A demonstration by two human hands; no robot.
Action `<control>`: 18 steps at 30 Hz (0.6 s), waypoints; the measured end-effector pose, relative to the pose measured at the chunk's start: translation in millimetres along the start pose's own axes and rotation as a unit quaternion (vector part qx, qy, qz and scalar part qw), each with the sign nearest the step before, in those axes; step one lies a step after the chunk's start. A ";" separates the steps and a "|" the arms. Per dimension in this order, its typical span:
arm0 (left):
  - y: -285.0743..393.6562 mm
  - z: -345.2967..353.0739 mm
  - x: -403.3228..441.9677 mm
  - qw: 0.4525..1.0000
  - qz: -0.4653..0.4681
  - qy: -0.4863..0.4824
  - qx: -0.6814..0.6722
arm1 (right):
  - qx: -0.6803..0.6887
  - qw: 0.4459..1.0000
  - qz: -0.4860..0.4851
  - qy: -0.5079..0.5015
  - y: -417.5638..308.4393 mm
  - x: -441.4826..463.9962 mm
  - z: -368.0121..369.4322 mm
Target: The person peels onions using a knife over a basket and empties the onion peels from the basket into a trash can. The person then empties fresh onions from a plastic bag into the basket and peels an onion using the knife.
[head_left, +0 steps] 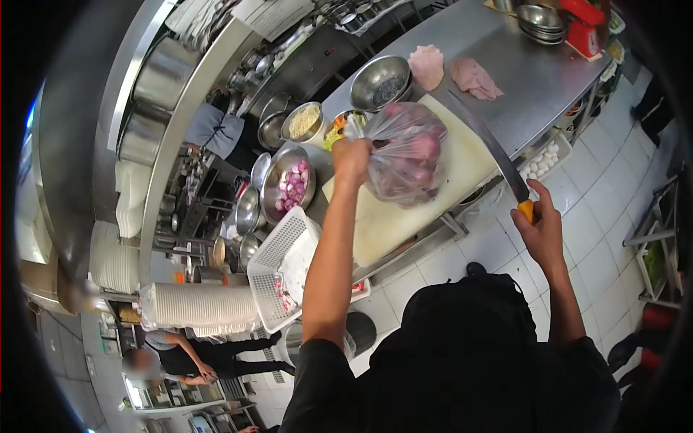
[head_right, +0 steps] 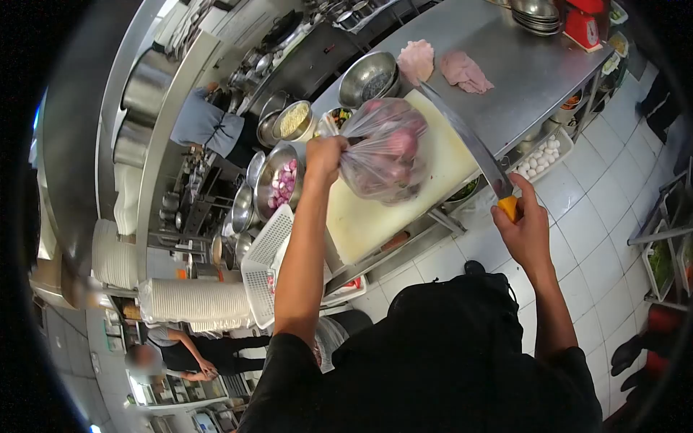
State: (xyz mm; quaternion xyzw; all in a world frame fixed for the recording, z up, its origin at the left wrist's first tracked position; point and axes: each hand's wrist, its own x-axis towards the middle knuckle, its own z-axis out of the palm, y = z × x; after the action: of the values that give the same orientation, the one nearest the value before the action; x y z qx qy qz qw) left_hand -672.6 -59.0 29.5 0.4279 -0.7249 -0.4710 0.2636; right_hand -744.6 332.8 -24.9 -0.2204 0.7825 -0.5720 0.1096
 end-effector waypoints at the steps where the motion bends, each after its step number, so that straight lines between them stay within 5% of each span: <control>1: 6.7 -3.3 1.7 0.999 -0.009 -0.002 -0.048 | -0.005 1.000 0.003 0.001 -0.7 0.8 -2.7; 3: 14.6 -14.5 -1.2 0.989 -0.036 -0.007 -0.143 | -0.003 1.000 0.003 0.006 5.0 -0.8 -5.7; 12: 8.8 -83.5 -3.6 0.980 0.088 -0.027 0.174 | -0.024 0.997 -0.009 -0.071 -8.2 -3.6 -15.0; 18: 0.2 -88.9 -45.4 0.968 0.139 -0.001 0.208 | -0.061 0.975 -0.116 -0.181 -27.2 12.6 16.0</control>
State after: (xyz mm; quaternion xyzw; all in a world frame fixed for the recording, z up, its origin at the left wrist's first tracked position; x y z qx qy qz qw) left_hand -580.4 -60.2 67.7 0.3681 -0.8594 -0.2694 0.2312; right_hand -742.9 306.6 -3.3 -0.4153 0.7522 -0.4829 0.1689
